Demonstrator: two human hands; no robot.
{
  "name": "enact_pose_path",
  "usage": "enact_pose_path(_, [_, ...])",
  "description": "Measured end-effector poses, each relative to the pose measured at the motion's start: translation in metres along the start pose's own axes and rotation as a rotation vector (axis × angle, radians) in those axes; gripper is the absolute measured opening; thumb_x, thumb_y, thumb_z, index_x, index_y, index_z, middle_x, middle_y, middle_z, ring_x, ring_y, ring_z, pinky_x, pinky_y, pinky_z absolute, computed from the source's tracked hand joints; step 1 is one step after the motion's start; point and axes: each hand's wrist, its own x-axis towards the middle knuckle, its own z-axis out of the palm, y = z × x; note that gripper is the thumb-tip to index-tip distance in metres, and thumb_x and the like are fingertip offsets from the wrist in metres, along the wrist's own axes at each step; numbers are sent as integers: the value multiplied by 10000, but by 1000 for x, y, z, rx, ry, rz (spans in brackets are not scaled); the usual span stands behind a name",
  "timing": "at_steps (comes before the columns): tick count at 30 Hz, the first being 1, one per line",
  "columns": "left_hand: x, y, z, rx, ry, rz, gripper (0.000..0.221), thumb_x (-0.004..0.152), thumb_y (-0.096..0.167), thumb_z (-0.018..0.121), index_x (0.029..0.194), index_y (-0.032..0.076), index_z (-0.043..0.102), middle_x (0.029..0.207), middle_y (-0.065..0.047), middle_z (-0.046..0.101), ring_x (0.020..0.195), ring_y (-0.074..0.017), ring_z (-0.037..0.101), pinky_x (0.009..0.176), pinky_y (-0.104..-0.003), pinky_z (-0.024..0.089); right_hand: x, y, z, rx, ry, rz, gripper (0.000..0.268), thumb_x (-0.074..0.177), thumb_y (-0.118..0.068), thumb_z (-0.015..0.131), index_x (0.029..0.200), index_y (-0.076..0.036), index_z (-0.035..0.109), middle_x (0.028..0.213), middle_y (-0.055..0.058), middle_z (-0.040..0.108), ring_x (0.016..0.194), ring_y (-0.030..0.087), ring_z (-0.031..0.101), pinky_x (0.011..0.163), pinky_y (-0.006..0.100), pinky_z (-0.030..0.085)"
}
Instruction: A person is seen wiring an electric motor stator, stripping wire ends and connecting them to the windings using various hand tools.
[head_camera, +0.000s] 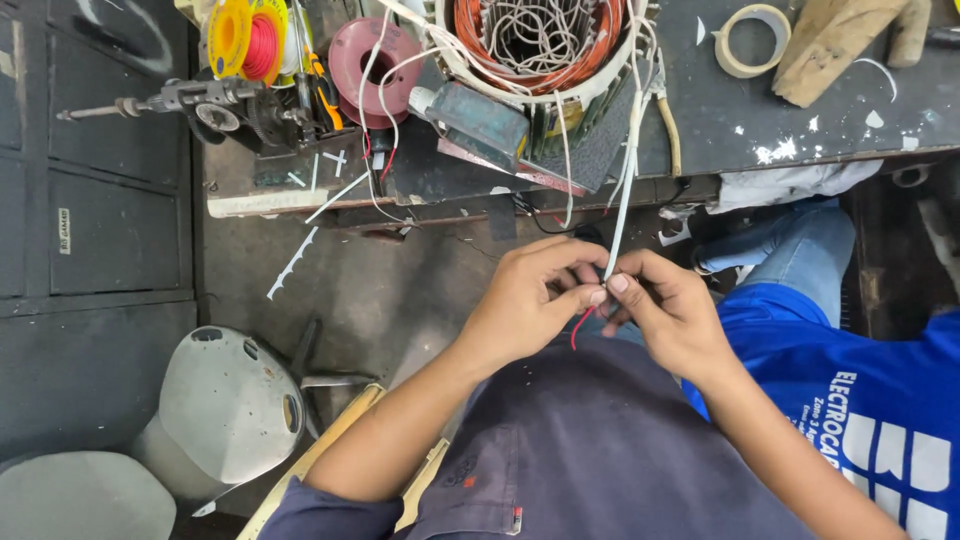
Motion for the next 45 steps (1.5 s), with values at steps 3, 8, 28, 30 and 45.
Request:
enact_pose_path(3, [2,4,-5,7,-34,-6,264,848,-19,713,1105,36,689,860,-129,640,696,-227,724,585,-309,627,-1,17,-5,68,-28,141,209,1002,-87,538,853,24,635,612,104,580,502,141,590,400,286,541])
enact_pose_path(8, [6,1,-7,-14,-128,-31,277,854,-10,689,1126,37,662,867,-124,636,748,-249,733,614,-336,634,6,10,2,311,14,264,219,983,-47,533,772,0,572,584,44,417,456,86,413,357,188,355])
enact_pose_path(28, [-5,6,1,100,-66,-50,131,872,42,657,979,101,612,858,4,625,728,-102,579,599,-231,524,-41,-61,-49,-540,-476,133,302,934,-308,598,682,-152,654,536,-55,674,490,109,635,544,268,517])
enact_pose_path(30, [-4,4,-1,35,-87,-89,135,876,24,654,981,97,613,848,-10,625,689,-101,607,602,-222,524,-43,-59,-65,-472,-347,117,292,936,-261,582,710,-116,696,626,-25,722,557,106,684,564,250,563])
enact_pose_path(45, [1,-19,2,-229,-90,-4,244,875,-39,698,1109,-13,631,817,-151,678,689,-201,708,618,-315,649,10,-4,-6,-627,138,-1014,96,827,42,739,920,63,752,887,212,713,702,303,664,640,388,569])
